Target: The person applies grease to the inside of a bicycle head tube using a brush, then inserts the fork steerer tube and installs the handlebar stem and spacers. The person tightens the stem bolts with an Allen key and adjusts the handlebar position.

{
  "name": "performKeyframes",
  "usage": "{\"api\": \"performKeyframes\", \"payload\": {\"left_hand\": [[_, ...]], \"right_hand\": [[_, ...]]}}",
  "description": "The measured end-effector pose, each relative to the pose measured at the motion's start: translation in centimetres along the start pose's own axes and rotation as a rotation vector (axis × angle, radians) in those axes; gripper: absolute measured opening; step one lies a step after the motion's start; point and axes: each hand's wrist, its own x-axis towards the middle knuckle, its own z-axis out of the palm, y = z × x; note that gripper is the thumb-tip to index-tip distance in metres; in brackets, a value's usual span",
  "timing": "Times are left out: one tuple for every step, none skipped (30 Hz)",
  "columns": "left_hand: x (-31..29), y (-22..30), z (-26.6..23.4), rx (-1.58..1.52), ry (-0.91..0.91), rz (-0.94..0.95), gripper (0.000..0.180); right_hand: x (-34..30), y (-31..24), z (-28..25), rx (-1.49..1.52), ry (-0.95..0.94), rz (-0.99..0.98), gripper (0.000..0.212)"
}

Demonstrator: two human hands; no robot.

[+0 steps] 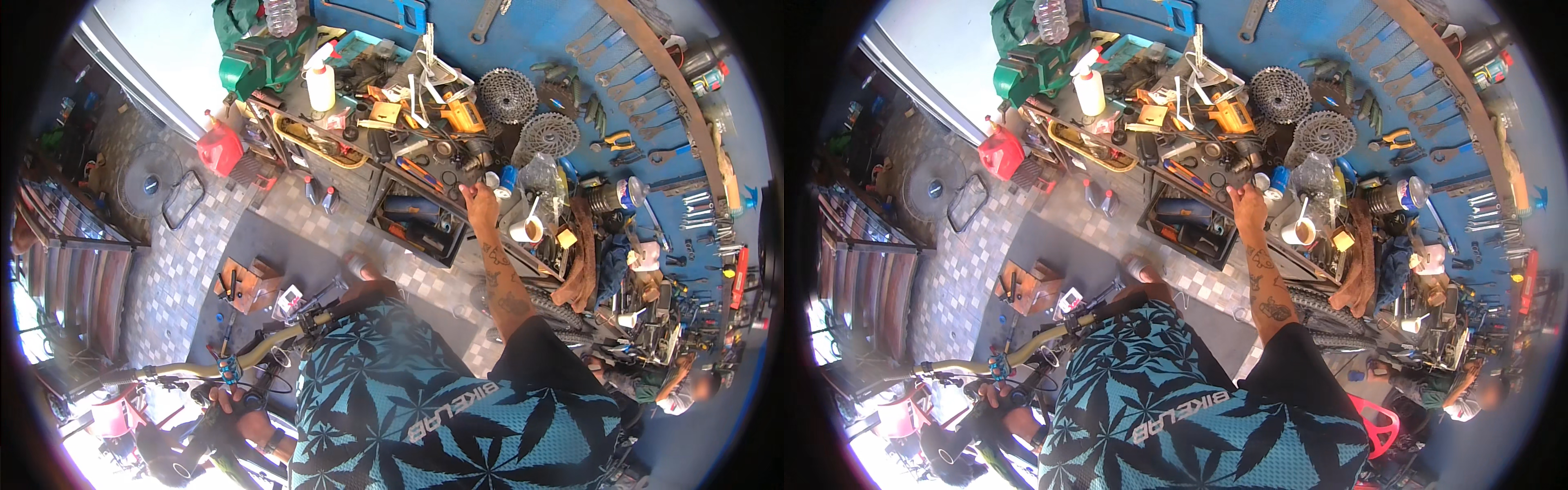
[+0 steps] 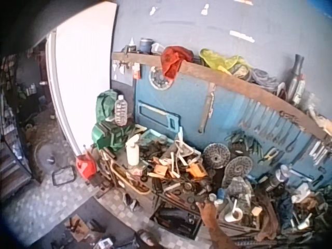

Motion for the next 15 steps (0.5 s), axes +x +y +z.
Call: {"api": "performKeyframes", "payload": {"left_hand": [[0.0, 0.0, -0.1, 0.013, 0.003, -0.033, 0.025], [0.4, -0.3, -0.4, 0.004, -0.004, -0.044, 0.025], [0.4, -0.1, -0.5, -0.008, 0.063, -0.040, 0.025], [0.6, -0.1, -0.8, 0.005, -0.009, -0.061, 0.026], [0.6, -0.1, -1.0, 0.004, -0.013, -0.060, 0.026], [0.7, -0.1, -1.2, 0.003, -0.017, -0.060, 0.026], [0.8, -0.1, -1.3, 0.029, 0.006, -0.040, 0.027], [0.8, -0.1, -1.4, 0.054, 0.030, -0.020, 0.027], [0.8, -0.1, -1.4, 0.062, -0.017, -0.023, 0.028], [0.8, -0.1, -1.4, 0.049, 0.022, -0.022, 0.028], [0.8, -0.1, -1.3, 0.023, -0.008, -0.048, 0.029], [0.8, -0.1, -1.2, -0.021, 0.009, -0.065, 0.029], [0.7, -0.1, -1.0, 0.005, -0.016, -0.065, 0.030], [0.8, -0.1, -0.8, 0.011, 0.007, -0.053, 0.030], [0.7, -0.2, -0.6, -0.006, 0.051, -0.033, 0.031]], "right_hand": [[-0.2, 0.1, 0.1, -0.028, -0.018, 0.042, 0.047], [0.1, 0.0, 0.1, -0.058, 0.039, -0.027, 0.046], [-0.2, -0.2, -0.1, -0.114, 0.057, -0.039, 0.046], [0.0, -0.8, -0.4, -0.167, 0.081, -0.053, 0.045], [0.0, -1.7, -1.0, -0.193, 0.094, -0.056, 0.043], [-0.1, -3.0, -2.0, -0.218, 0.107, -0.059, 0.041], [-0.2, -4.6, -3.2, -0.256, 0.076, -0.007, 0.039], [0.0, -6.7, -4.7, -0.129, 0.173, -0.094, 0.037], [0.3, -9.4, -6.4, -0.014, 0.223, -0.121, 0.035], [0.5, -12.3, -8.5, 0.086, 0.241, -0.080, 0.033], [0.6, -15.6, -10.8, 0.416, 0.211, -0.053, 0.027], [0.7, -19.3, -13.0, 0.723, 0.160, -0.001, 0.025], [0.1, -22.7, -15.5, 1.063, 0.094, -0.145, 0.021], [-0.6, -25.7, -18.6, 1.224, 0.057, -0.323, 0.025], [-1.1, -28.4, -21.4, 1.322, 0.001, -0.458, 0.036]]}}
